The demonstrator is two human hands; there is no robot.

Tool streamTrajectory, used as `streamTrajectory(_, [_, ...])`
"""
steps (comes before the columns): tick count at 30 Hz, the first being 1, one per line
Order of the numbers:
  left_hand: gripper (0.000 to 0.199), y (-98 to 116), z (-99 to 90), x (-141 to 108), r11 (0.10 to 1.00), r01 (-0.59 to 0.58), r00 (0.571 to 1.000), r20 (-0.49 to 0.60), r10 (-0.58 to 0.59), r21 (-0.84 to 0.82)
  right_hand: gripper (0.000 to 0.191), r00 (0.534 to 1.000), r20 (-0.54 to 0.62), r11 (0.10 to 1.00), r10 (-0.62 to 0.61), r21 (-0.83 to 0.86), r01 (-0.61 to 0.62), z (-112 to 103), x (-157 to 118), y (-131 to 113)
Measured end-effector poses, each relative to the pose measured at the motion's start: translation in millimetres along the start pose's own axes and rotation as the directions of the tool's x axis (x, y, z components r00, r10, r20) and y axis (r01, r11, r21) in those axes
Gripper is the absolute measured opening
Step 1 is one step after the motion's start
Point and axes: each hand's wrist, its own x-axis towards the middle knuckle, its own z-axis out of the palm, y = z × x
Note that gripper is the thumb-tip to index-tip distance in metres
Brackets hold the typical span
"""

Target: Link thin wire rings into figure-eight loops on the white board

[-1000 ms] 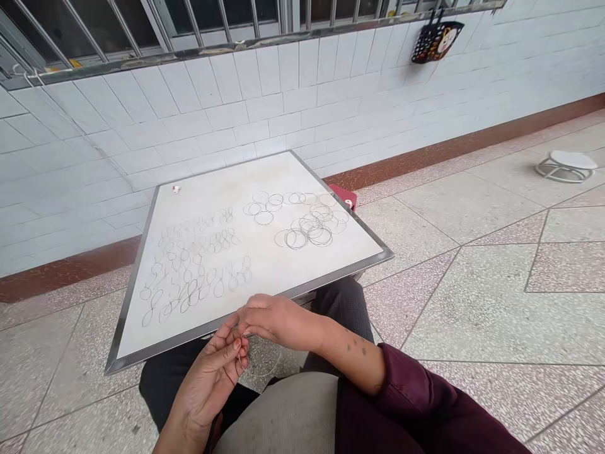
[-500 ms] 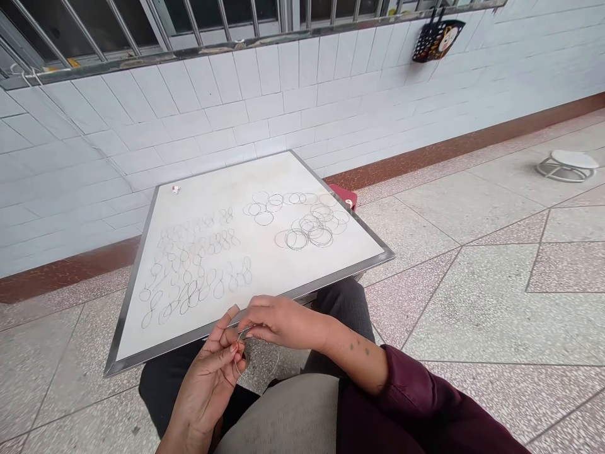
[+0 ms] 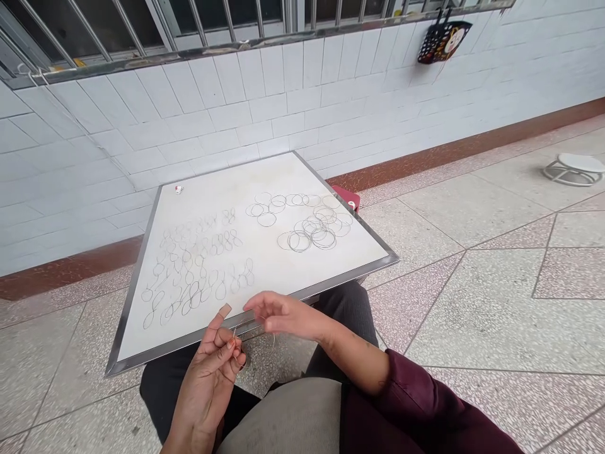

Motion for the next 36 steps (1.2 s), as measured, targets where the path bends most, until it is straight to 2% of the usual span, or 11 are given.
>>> streamTrajectory(3, [0.069, -1.3, -0.7, 0.6, 0.998, -0.051, 0.998, -0.023, 0.051, -0.034, 0.064, 0.992, 0.12, 0.953, 0.042, 0.295, -0.076, 2.9, -0.3, 19.0])
streamTrajectory(6, [0.068, -2.9, -2.0, 0.2, 0.998, -0.051, 0.999, -0.017, 0.05, -0.023, 0.054, 0.99, 0.141, 0.907, 0.023, 0.413, -0.08, 8.3, -0.3, 36.4])
streamTrajectory(10, [0.069, -0.6, -1.9, -1.0, 0.998, -0.056, 0.997, -0.049, 0.057, 0.003, 0.059, 0.981, 0.189, 0.834, 0.032, 0.537, -0.131, 9.0, -2.3, 50.6])
streamTrajectory(12, [0.069, 1.2, -1.7, -1.8, 0.998, -0.06, 0.996, -0.07, 0.06, 0.003, 0.056, 0.986, 0.161, 0.806, 0.032, 0.58, -0.121, 8.0, -3.6, 54.6])
streamTrajectory(17, [0.066, -0.4, -2.9, -2.3, 0.997, -0.078, 0.995, -0.061, 0.078, 0.007, 0.039, 0.996, 0.085, 0.765, 0.01, 0.641, -0.062, 11.3, -3.8, 60.8])
streamTrajectory(20, [0.068, -1.9, -3.0, -2.2, 0.997, -0.076, 0.997, -0.032, 0.076, 0.022, 0.043, 0.996, 0.084, 0.74, 0.012, 0.669, -0.065, 15.2, -2.7, 58.8])
streamTrajectory(24, [0.074, -0.5, -2.5, -4.0, 0.998, -0.044, 0.999, 0.003, 0.044, 0.052, 0.066, 0.966, 0.254, 0.737, 0.042, 0.646, -0.201, 16.0, -2.0, 48.4])
streamTrajectory(26, [0.076, 0.1, -2.4, -5.3, 0.998, -0.041, 0.999, 0.004, 0.041, 0.056, 0.068, 0.937, 0.349, 0.73, 0.033, 0.631, -0.261, 14.3, -2.4, 43.9])
streamTrajectory(28, [0.076, 0.3, -2.2, -6.3, 0.998, -0.038, 0.999, 0.003, 0.038, 0.059, 0.067, 0.923, 0.385, 0.713, 0.019, 0.642, -0.282, 12.0, -3.1, 41.6])
streamTrajectory(32, [0.075, 0.8, -0.9, -7.4, 0.996, -0.035, 0.999, 0.002, 0.035, 0.079, 0.066, 0.936, 0.353, 0.69, 0.021, 0.672, -0.269, 9.8, -4.9, 41.9])
streamTrajectory(36, [0.072, 1.9, -0.3, -8.0, 0.996, -0.04, 0.999, 0.003, 0.04, 0.084, 0.065, 0.953, 0.301, 0.726, 0.035, 0.648, -0.231, 12.7, -5.3, 42.0])
